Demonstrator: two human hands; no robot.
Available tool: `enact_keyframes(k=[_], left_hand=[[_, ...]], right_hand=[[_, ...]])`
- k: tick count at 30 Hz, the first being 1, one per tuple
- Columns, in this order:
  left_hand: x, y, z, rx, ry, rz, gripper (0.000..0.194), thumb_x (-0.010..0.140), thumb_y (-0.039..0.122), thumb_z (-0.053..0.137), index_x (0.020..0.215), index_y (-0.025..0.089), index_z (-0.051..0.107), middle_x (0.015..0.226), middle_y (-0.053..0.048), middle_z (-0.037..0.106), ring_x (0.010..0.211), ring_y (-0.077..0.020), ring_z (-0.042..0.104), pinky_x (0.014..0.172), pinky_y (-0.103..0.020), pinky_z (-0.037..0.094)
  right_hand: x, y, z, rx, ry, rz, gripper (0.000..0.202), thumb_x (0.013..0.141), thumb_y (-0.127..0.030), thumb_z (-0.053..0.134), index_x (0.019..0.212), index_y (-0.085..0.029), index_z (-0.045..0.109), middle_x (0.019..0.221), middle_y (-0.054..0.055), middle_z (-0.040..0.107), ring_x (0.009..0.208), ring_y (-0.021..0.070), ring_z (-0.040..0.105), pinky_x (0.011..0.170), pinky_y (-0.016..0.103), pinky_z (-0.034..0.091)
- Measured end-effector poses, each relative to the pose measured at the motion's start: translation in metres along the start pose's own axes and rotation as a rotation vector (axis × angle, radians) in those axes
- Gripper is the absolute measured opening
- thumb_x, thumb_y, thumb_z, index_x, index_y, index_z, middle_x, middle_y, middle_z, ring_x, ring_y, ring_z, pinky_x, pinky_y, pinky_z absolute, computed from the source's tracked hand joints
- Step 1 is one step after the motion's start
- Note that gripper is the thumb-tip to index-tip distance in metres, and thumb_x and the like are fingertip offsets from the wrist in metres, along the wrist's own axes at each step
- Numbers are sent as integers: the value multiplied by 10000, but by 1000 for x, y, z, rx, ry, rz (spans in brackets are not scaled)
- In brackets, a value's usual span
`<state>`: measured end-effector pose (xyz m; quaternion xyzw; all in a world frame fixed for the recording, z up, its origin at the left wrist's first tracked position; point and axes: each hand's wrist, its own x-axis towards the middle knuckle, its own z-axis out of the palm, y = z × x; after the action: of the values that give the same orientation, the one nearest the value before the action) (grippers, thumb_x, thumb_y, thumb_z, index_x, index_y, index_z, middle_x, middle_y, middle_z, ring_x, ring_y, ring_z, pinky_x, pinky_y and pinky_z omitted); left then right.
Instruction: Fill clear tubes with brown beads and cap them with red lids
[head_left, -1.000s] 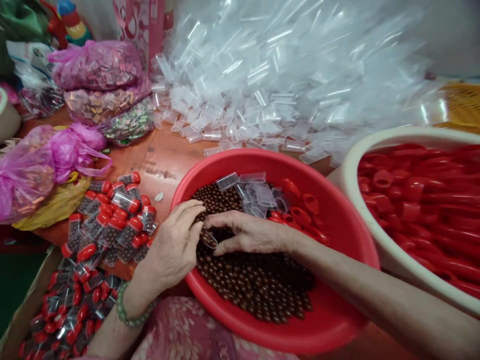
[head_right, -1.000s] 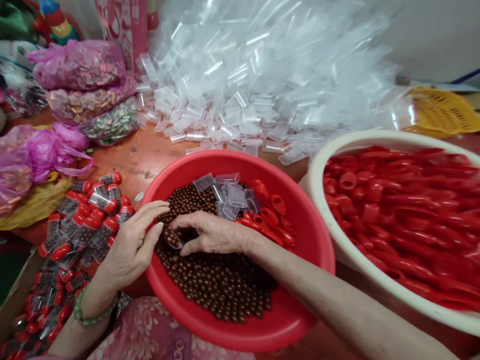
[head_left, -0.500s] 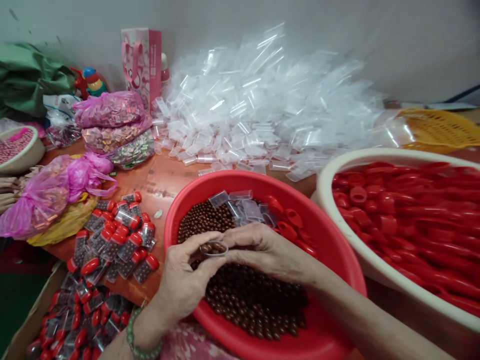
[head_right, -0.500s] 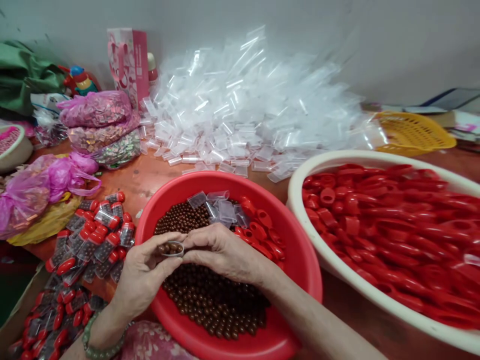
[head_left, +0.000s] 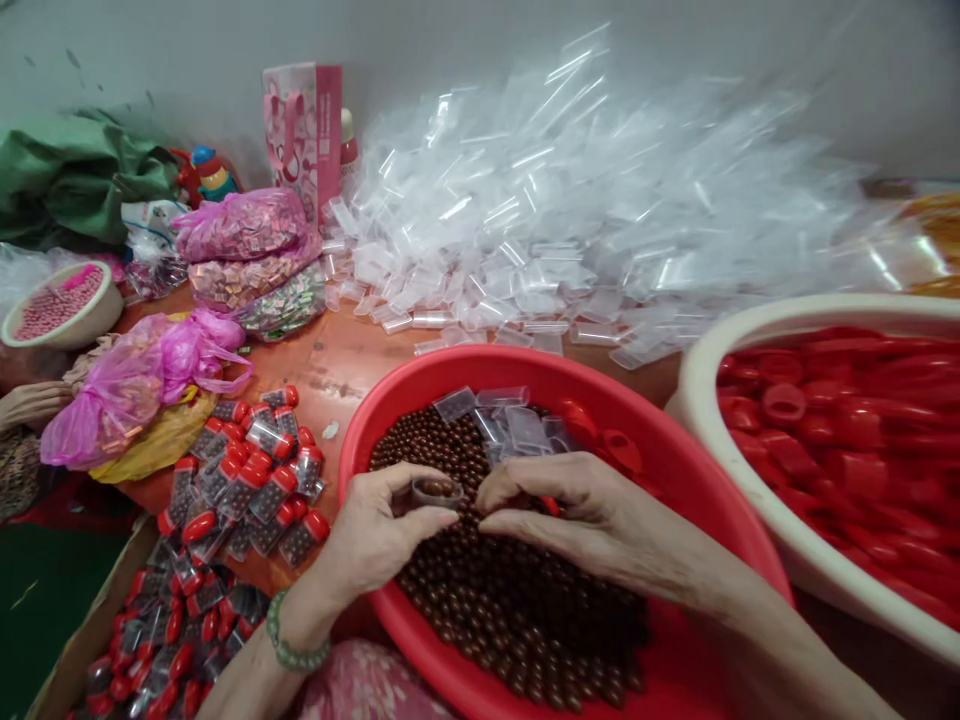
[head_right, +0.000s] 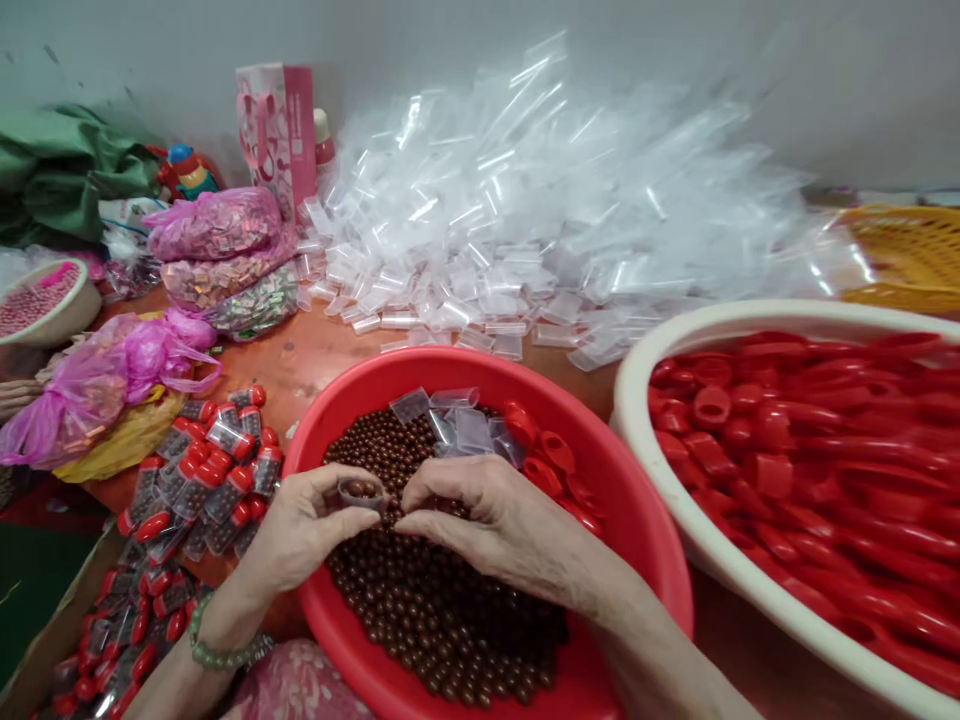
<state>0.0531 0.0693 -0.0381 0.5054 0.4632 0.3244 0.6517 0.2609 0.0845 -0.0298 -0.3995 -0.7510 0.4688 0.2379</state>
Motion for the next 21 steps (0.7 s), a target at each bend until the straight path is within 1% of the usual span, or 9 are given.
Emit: enact_keyframes(k=[2,5,6,8,9,11,15,18,21], left_hand=[[-1,1,-1,22,-35,-15,200,744,186,719,936,132,711,868,-43,715,798,-139,636,754,-236,485],[-1,2,-1,16,-91,-8,198,766,201,704,953,138,715,879,-37,707,803,-137,615,760,-236,465],[-1,1,0,4,-111,-14,199,767,189,697,958,139,716,884,-36,706,809,-138,613,767,-238,463],[-1,0,2,-28,-160,-26,211,767,163,682,974,141,716,912,-39,707,852,-152,614,808,-253,462],[-1,-1,2,-41,-176,-33,222,768,156,675,985,143,715,924,-41,706,877,-160,614,828,-263,460],[0,-3,3,-49,-167,-41,225,762,151,671,982,143,715,915,-38,701,884,-163,608,830,-263,455],[2,-6,3,-35,-116,-72,235,719,151,687,952,133,711,834,-17,676,750,-120,569,718,-226,433],[5,-6,2,-26,-119,-82,243,702,140,681,942,126,711,799,-12,665,713,-111,555,694,-225,425],[7,-6,1,-7,-95,-53,213,711,155,689,922,133,711,817,-18,676,748,-122,575,715,-230,436]], right_hand=[[-1,-3,-2,-2,39,-15,178,857,-361,639,912,-195,672,861,38,706,777,159,649,704,253,504],[-2,-8,-1,3,100,-125,341,800,-400,711,1084,-226,639,1022,54,673,942,188,633,805,282,516],[-1,-10,0,1,106,-157,362,801,-406,711,1112,-239,630,1039,53,658,966,188,622,821,285,516],[1,-14,2,-12,77,-181,336,825,-385,692,1127,-256,623,1030,45,636,967,178,608,825,284,515],[2,-15,3,-19,55,-177,313,835,-362,684,1123,-258,621,1019,43,628,957,173,604,821,283,515],[5,-15,5,-33,24,-166,261,845,-317,676,1091,-247,623,1004,40,615,947,168,594,824,283,508],[8,-11,8,-41,13,-180,78,869,-256,642,892,-205,588,923,26,568,859,142,559,769,258,485],[7,-7,9,-36,2,-167,144,882,-262,626,804,-198,522,876,15,535,794,127,525,712,245,464],[5,-5,9,-30,6,-154,221,891,-299,614,761,-203,464,825,5,515,747,125,501,665,246,441]])
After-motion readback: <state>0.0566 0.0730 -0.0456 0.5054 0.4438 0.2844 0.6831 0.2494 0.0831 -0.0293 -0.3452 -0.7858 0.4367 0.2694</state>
